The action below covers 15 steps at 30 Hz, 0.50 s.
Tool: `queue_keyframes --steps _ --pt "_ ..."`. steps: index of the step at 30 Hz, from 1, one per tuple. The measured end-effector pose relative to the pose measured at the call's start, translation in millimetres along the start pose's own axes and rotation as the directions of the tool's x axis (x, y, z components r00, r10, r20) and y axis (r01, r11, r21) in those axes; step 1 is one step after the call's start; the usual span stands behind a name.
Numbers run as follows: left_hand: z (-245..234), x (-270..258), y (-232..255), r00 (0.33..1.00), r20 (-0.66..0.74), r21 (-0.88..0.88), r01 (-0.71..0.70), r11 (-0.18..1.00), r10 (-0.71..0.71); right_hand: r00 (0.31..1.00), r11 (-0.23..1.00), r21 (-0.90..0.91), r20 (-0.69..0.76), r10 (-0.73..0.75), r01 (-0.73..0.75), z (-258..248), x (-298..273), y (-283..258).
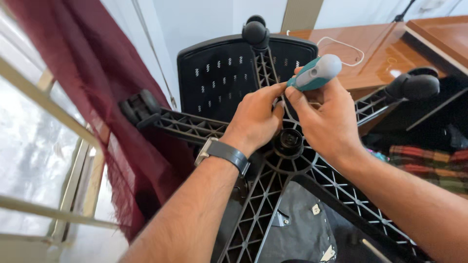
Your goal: The person uses a screwdriver to tighten screws on the base of an overturned office chair. The chair remains upside down throughout the clip while the person works on the central hub area.
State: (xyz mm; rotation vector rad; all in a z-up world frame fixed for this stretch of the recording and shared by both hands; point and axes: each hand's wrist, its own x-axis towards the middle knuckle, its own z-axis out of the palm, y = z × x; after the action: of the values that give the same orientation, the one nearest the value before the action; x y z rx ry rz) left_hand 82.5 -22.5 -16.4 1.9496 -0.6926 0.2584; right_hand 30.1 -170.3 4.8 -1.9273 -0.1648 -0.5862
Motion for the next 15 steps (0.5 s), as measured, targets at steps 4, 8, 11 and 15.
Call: queue_keyframes --steps 4,8,11,15 --pt "8 -6 -6 0.997 -0.072 0.069 -0.025 0.997 0.030 0.995 0.993 0.073 0.053 0.084 -0.088 1 4 13" --pt "7 -8 -5 0.993 -0.119 0.141 0.004 0.990 0.012 0.993 0.994 0.055 0.078 0.093 -0.097 10 5 15" --pt "4 -4 -6 0.993 -0.069 0.176 0.103 0.979 -0.092 0.995 0.996 0.027 0.056 0.084 -0.085 17 5 16" --pt "11 -7 -7 0.988 -0.128 0.196 0.113 0.974 -0.089 0.989 0.991 0.033 0.071 0.128 -0.131 17 7 16"
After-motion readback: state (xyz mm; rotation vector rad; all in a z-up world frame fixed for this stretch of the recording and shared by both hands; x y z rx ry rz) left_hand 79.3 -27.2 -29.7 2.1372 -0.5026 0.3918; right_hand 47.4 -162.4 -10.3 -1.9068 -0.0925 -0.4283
